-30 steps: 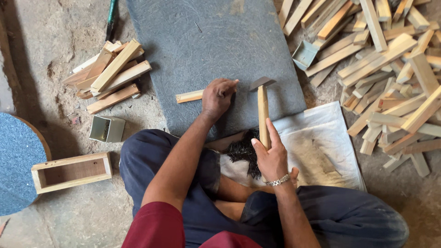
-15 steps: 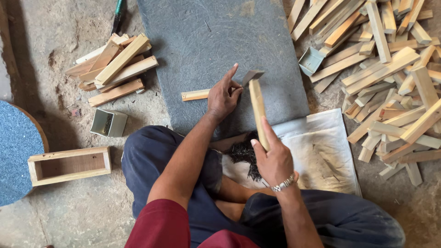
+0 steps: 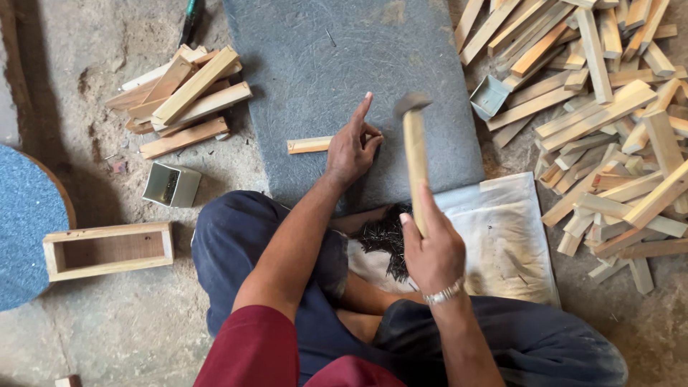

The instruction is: The person sits on the floor and repeatedly hammers nails into small wooden slats. They pick up each slat, position a nail, strike it with a hammer, and then set the finished piece aside.

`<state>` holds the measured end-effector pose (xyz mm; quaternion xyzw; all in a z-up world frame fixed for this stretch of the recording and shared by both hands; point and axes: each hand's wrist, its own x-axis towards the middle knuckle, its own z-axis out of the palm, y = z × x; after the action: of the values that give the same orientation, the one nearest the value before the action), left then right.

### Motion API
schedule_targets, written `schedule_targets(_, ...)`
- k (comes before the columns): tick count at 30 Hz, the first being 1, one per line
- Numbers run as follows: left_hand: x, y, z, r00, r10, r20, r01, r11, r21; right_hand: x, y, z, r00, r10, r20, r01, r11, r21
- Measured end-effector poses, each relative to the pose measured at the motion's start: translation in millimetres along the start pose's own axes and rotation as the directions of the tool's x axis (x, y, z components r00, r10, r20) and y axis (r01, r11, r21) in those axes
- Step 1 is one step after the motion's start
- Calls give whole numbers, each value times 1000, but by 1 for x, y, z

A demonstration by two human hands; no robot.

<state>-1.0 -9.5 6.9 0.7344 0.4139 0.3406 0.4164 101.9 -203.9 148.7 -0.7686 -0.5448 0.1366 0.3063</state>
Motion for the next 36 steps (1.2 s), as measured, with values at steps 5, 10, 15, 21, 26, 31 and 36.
schedule_targets(5,1,8,-9,990,-103,93,102,995,10,-22,17,13,894,-305,-330,307,951,-46)
schedule_targets(10,2,7,-8,997,-6,72,1,998,66,-14,22,41,995,74,71,-64,989,-135)
schedule_targets(15,6,5,-9,990,1,139,-16,994,108,-27,8,21,993,122,11,-122,993,1)
schedule_targets(21,31,48,-20,967,163,196,-217,928,302,-42,21,9,906,401,135,-411,910,51)
schedule_targets(26,44,63,-36,986,98,-134,-116,985,-131,-54,41,20,962,273,7,-267,933,241)
schedule_targets(31,19,15,-56,852,-472,-227,456,882,-122,-49,48,22,930,366,48,-365,892,265)
schedule_targets(36,-30,-12,-62,671,-707,-225,673,707,-218,-50,47,19,942,330,56,-335,923,190)
